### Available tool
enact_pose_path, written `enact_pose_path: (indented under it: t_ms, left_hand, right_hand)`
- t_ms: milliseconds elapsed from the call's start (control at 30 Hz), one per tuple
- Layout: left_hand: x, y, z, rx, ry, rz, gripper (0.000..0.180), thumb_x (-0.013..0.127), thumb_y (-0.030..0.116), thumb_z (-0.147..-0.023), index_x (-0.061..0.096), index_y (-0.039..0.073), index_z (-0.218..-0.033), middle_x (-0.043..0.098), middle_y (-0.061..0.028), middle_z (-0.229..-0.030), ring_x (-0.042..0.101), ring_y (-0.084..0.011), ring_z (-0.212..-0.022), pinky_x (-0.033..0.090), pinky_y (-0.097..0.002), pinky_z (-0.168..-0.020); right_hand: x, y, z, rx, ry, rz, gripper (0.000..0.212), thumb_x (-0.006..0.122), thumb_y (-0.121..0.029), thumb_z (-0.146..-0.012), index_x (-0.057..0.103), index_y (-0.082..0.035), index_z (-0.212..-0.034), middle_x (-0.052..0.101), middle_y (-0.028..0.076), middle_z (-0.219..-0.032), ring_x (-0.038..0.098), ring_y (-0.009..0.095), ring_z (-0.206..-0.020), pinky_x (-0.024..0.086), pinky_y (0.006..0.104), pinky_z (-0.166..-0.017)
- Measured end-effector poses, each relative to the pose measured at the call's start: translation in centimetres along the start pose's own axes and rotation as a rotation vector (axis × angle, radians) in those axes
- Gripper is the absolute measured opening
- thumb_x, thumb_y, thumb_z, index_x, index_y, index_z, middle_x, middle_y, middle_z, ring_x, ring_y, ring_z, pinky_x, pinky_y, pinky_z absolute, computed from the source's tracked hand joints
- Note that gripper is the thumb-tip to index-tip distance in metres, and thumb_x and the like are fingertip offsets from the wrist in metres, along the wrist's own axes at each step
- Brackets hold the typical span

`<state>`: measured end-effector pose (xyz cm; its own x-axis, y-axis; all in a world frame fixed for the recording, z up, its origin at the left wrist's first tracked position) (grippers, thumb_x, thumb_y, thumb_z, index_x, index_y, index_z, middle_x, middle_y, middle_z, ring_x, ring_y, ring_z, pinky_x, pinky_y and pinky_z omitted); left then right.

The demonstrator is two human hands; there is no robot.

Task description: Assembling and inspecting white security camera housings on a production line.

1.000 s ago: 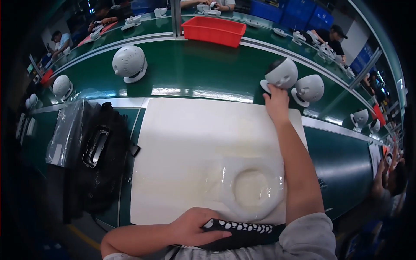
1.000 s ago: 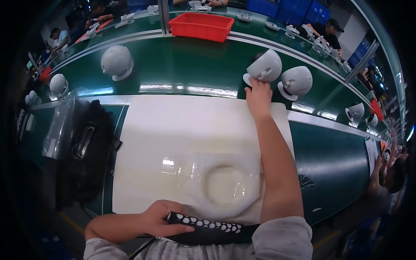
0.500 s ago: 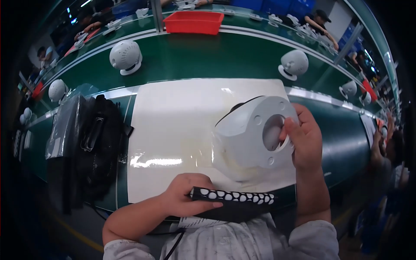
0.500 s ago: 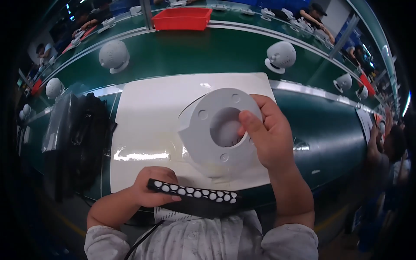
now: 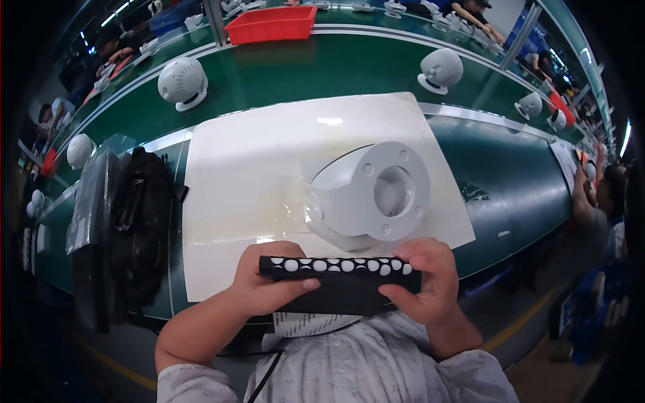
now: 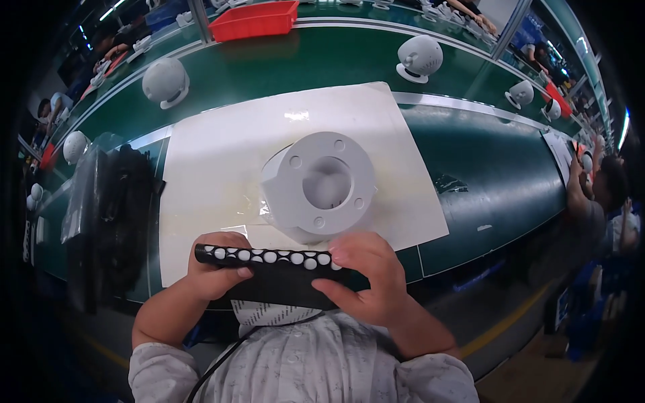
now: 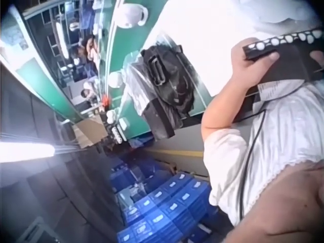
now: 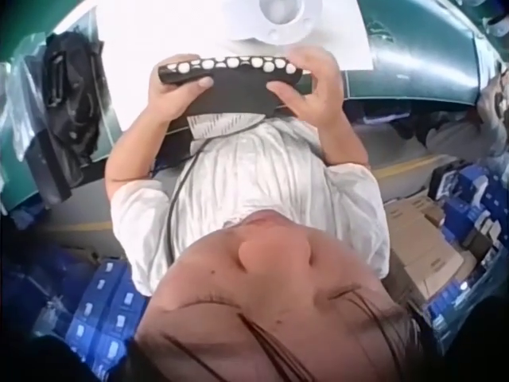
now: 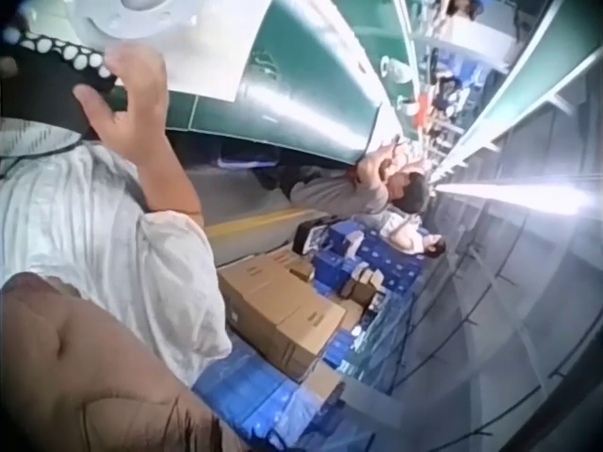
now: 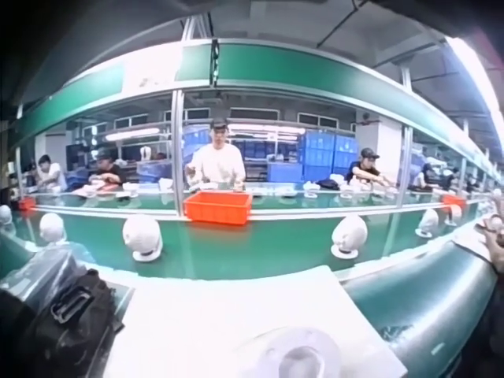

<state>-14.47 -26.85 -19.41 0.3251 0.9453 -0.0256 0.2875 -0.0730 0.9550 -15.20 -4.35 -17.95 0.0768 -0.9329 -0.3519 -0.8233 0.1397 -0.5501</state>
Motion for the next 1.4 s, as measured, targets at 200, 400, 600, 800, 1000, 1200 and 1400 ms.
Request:
enact_pose_path:
  t_ms: [200, 400, 600, 800, 1000, 1200, 1400]
  left_hand:
    - [-1.2, -0.3, 0.7, -0.092, 0.003, 0.012, 0.016, 0.068, 0.000, -0.061, 0.053, -0.002, -0.065, 0.053, -0.0079, -0.062, 0.047, -0.0134, -0.055, 0.036, -0.0260, -0.049]
    - [-2.0, -0.5, 0.8, 0.016, -0.016, -0.141, 0.018, 0.069, 0.000, -0.059, 0.052, -0.002, -0.062, 0.051, -0.0084, -0.058, 0.047, -0.0155, -0.052, 0.036, -0.0267, -0.048]
    - [-3.1, -0.8, 1.0, 0.172, -0.029, -0.259, 0.018, 0.070, 0.001, -0.059, 0.052, -0.001, -0.061, 0.051, -0.0084, -0.056, 0.049, -0.0186, -0.050, 0.037, -0.0275, -0.047]
    - [-2.8, -0.1, 1.0, 0.058, -0.011, -0.226, 0.018, 0.070, 0.001, -0.060, 0.052, -0.001, -0.060, 0.050, -0.0082, -0.056, 0.048, -0.0173, -0.049, 0.036, -0.0256, -0.046]
    - [-3.3, -0.2, 1.2, 0.084, -0.012, -0.280, 0.019, 0.070, 0.002, -0.060, 0.052, 0.000, -0.060, 0.050, -0.0079, -0.055, 0.048, -0.0171, -0.048, 0.036, -0.0256, -0.045]
    - [-3.5, -0.4, 1.1, 0.143, -0.026, -0.258, 0.018, 0.070, 0.000, -0.059, 0.052, 0.001, -0.060, 0.052, -0.0076, -0.055, 0.050, -0.0195, -0.049, 0.038, -0.0273, -0.046]
    - [-3.6, -0.6, 1.2, 0.100, -0.012, -0.298, 0.019, 0.072, 0.001, -0.058, 0.053, 0.002, -0.060, 0.053, -0.0076, -0.055, 0.052, -0.0202, -0.050, 0.039, -0.0278, -0.046]
  right_hand:
    - [0.9, -0.4, -0.6, 0.109, -0.145, -0.085, 0.038, 0.065, -0.004, -0.067, 0.043, -0.002, -0.099, 0.051, 0.013, -0.089, 0.051, 0.021, -0.076, 0.041, 0.0307, -0.068]
    - [1.5, -0.1, -0.6, 0.281, -0.160, -0.140, 0.035, 0.062, -0.006, -0.070, 0.042, -0.001, -0.099, 0.052, 0.014, -0.088, 0.051, 0.020, -0.081, 0.041, 0.0304, -0.074]
    - [2.5, 0.2, -0.8, 0.247, -0.084, -0.128, 0.038, 0.064, -0.007, -0.072, 0.040, 0.000, -0.101, 0.052, 0.013, -0.088, 0.052, 0.021, -0.084, 0.040, 0.0305, -0.077]
    - [3.0, 0.2, -0.2, 0.212, -0.047, -0.048, 0.033, 0.063, -0.007, -0.074, 0.042, -0.001, -0.099, 0.052, 0.012, -0.085, 0.052, 0.020, -0.076, 0.042, 0.0288, -0.070]
    - [3.1, -0.4, -1.6, 0.155, -0.055, 0.161, 0.019, 0.063, -0.004, -0.072, 0.049, -0.005, -0.084, 0.052, 0.009, -0.081, 0.052, 0.021, -0.075, 0.043, 0.0306, -0.069]
    - [3.9, -1.6, -2.9, -0.050, 0.006, 0.277, 0.023, 0.068, -0.001, -0.062, 0.053, -0.009, -0.077, 0.056, 0.004, -0.079, 0.053, 0.023, -0.079, 0.042, 0.0319, -0.068]
    - [4.4, -2.2, -3.4, -0.060, -0.089, 0.221, 0.021, 0.065, 0.002, -0.063, 0.055, -0.009, -0.078, 0.056, -0.001, -0.078, 0.053, 0.019, -0.074, 0.039, 0.0308, -0.067]
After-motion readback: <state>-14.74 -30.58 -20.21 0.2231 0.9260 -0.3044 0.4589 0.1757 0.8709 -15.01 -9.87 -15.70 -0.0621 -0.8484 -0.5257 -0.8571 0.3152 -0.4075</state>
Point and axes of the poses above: each hand's wrist, its own z-axis away from the middle knuckle, its own x-axis out of the palm, y = z × x, the point moved 2 cm from there along -z, towards the middle knuckle
